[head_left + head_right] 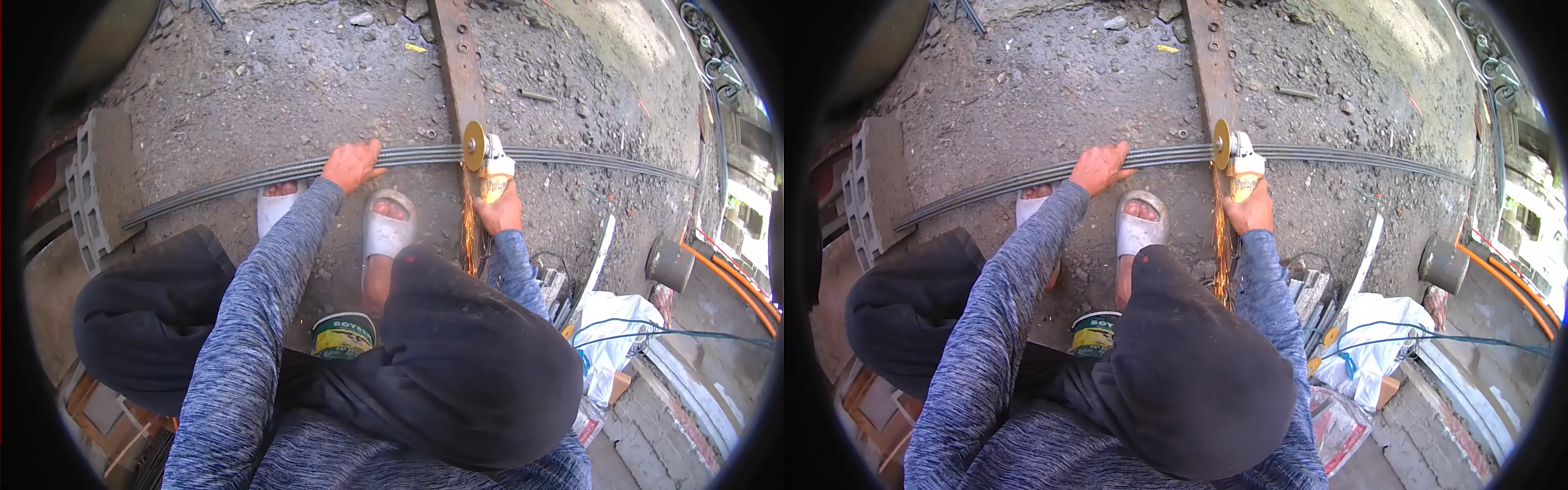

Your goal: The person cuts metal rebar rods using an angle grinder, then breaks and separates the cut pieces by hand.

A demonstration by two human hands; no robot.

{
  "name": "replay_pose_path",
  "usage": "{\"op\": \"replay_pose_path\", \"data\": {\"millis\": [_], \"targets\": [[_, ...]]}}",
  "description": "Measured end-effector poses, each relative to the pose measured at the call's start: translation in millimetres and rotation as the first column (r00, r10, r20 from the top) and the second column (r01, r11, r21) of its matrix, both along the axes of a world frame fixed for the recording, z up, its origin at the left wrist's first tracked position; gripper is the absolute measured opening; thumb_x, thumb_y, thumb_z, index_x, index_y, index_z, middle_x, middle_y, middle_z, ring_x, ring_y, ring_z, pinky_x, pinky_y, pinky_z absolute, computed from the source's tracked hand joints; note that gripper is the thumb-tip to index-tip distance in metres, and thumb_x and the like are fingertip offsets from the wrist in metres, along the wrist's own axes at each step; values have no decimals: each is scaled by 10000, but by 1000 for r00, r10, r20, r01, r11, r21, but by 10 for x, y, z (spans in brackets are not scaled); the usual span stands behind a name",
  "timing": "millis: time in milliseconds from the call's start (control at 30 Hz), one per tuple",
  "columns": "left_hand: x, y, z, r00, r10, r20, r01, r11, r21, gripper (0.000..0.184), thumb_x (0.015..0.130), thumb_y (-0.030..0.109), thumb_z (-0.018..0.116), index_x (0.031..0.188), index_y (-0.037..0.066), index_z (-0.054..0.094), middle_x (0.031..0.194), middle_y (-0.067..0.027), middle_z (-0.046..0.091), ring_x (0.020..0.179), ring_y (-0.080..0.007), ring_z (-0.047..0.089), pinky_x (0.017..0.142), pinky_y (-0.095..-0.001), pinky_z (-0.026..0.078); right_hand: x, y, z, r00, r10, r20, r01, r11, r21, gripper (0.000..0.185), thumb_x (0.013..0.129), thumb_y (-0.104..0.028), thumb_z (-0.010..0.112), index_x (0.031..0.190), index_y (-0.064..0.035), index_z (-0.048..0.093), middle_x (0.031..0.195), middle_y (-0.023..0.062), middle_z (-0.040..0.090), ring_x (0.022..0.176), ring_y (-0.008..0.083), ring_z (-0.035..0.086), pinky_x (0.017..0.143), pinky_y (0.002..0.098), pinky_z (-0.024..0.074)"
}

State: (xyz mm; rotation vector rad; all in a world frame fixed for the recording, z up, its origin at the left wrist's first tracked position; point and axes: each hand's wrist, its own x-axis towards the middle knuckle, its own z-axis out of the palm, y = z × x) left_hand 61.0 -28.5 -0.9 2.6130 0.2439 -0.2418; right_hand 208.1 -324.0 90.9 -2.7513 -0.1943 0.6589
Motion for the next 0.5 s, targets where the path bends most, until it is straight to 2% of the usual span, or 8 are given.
{"op": "replay_pose_path", "data": {"millis": [267,500], "targets": [[11,18,43,999,-2,-36,1,999,-32,451,899,464,694,1023,84,484,871,-179,697,827,-397,696,701,-513,552,-58,-85,3,1000,-12,-13,12,1000,-11,692,701,-266,774,1237,60,481,1053,314,685,990,455,682,873,482,539],[9,22,40,999,-6,-43,5,999,-41,456,898,470,692,1024,87,481,874,-186,697,830,-406,693,699,-523,545,-132,-235,-24,1000,16,-15,-16,999,28,675,697,-265,776,1229,40,495,1022,298,697,960,445,691,854,479,544]]}}
